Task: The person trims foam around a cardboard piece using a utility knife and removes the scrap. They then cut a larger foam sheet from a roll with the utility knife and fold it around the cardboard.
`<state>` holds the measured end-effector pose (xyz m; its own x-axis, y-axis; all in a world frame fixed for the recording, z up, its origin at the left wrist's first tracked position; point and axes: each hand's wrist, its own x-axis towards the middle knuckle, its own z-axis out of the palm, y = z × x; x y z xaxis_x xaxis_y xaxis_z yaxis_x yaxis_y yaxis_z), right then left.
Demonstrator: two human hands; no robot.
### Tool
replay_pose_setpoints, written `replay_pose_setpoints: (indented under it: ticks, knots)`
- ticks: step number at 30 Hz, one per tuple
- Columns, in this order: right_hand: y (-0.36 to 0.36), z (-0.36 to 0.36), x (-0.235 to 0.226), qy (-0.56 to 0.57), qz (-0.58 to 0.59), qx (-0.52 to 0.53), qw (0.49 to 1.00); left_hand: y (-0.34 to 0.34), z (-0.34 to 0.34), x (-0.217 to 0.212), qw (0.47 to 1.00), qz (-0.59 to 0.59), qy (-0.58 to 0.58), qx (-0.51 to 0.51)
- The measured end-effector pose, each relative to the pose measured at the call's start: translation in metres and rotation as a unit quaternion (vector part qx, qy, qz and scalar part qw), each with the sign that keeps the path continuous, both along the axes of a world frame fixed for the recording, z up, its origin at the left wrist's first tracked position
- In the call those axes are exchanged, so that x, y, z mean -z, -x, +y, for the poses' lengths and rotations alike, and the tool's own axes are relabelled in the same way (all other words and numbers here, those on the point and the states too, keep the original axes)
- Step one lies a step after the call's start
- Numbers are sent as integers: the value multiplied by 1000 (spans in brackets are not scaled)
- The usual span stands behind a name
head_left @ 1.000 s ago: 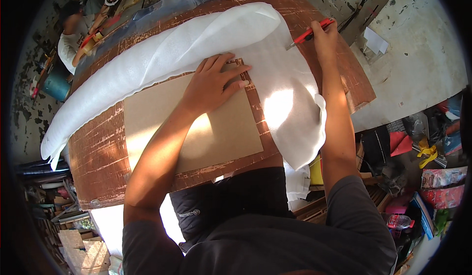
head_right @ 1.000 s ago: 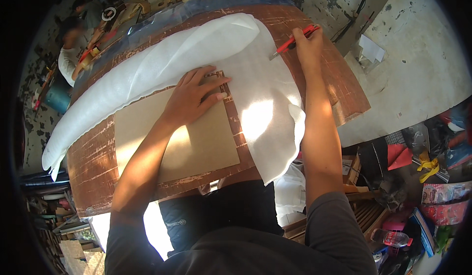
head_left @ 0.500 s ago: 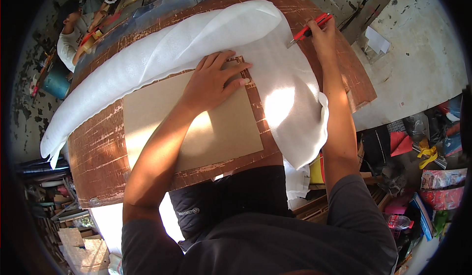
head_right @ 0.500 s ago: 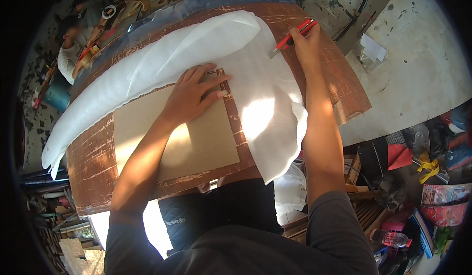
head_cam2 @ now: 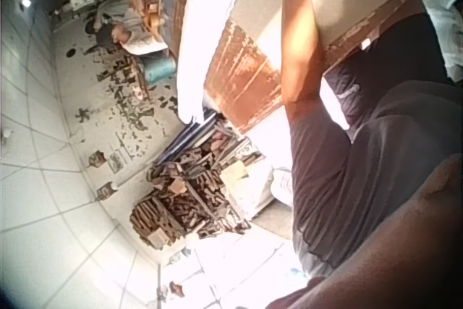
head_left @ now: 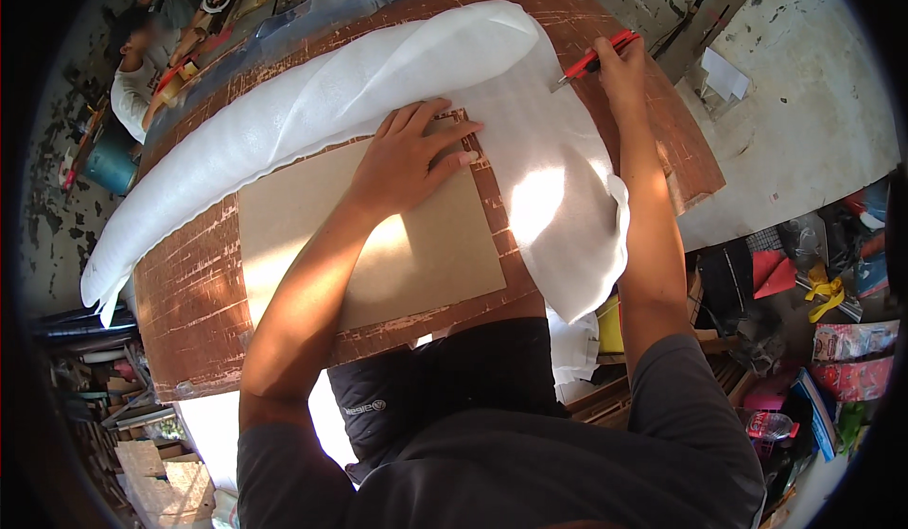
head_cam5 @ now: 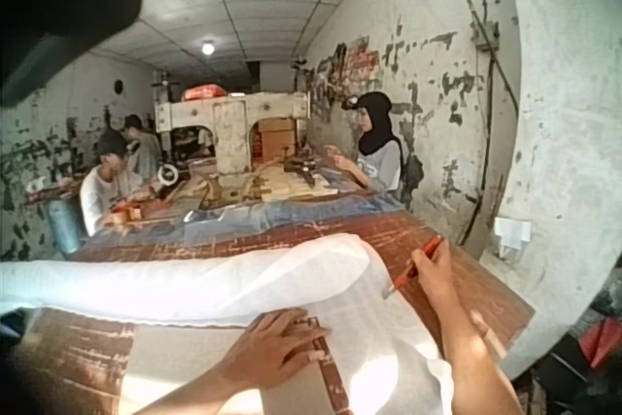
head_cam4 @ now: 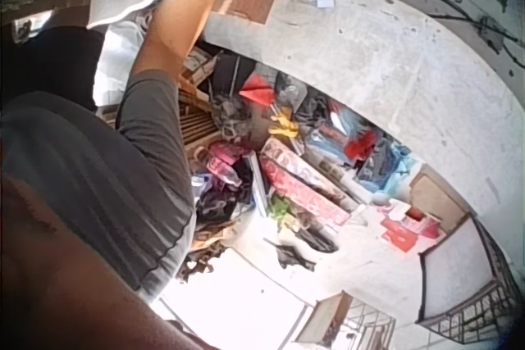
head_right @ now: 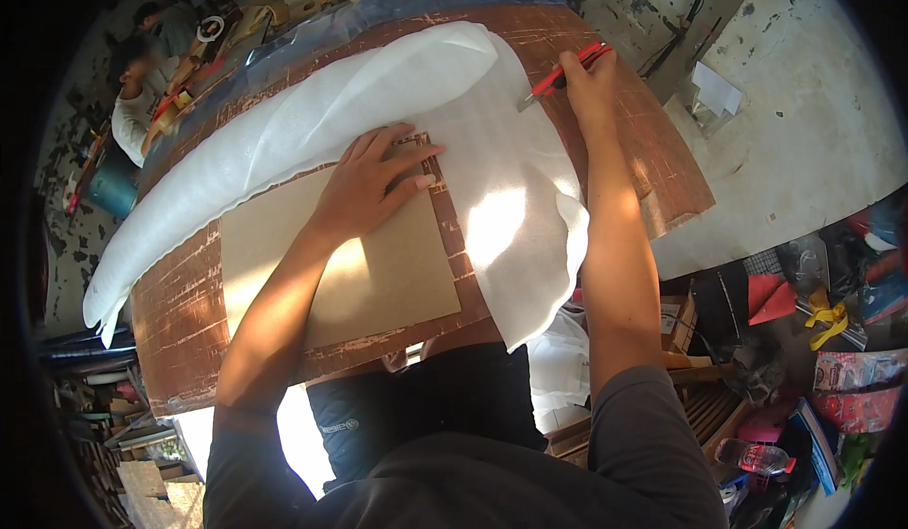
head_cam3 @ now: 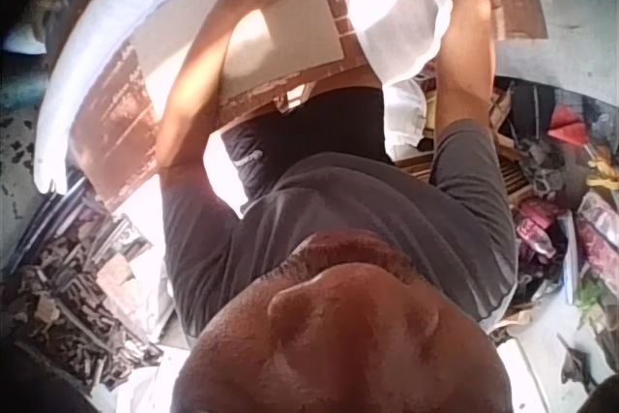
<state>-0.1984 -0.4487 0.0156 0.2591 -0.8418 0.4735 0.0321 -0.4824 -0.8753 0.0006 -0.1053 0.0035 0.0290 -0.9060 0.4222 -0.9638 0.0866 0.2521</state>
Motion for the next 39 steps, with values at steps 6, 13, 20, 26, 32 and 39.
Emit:
replay_pose_setpoints:
  ticks: [6, 13, 20, 26, 32, 39]
  knots:
    - [0, 0, 1, -11, -17, -14, 1000, 2, 2, -2, 1000, 7, -4, -8]
    - [5, -8, 8, -22, -1, -12, 1000, 1, 2, 1, 1000, 8, 17, -1]
    - [5, -9, 11, -55, 3, 2, 998, 2, 4, 0, 1000, 7, 15, 0]
    - [8, -6, 10, -55, 14, 3, 998, 0, 4, 5, 1000, 9, 29, 2]
    - [3, -5, 13, -21, -41, -21, 999, -2, 4, 10, 999, 15, 44, 10]
    - [8, -3, 10, -58, -25, -12, 998, -4, 2, 15, 998, 16, 64, 16]
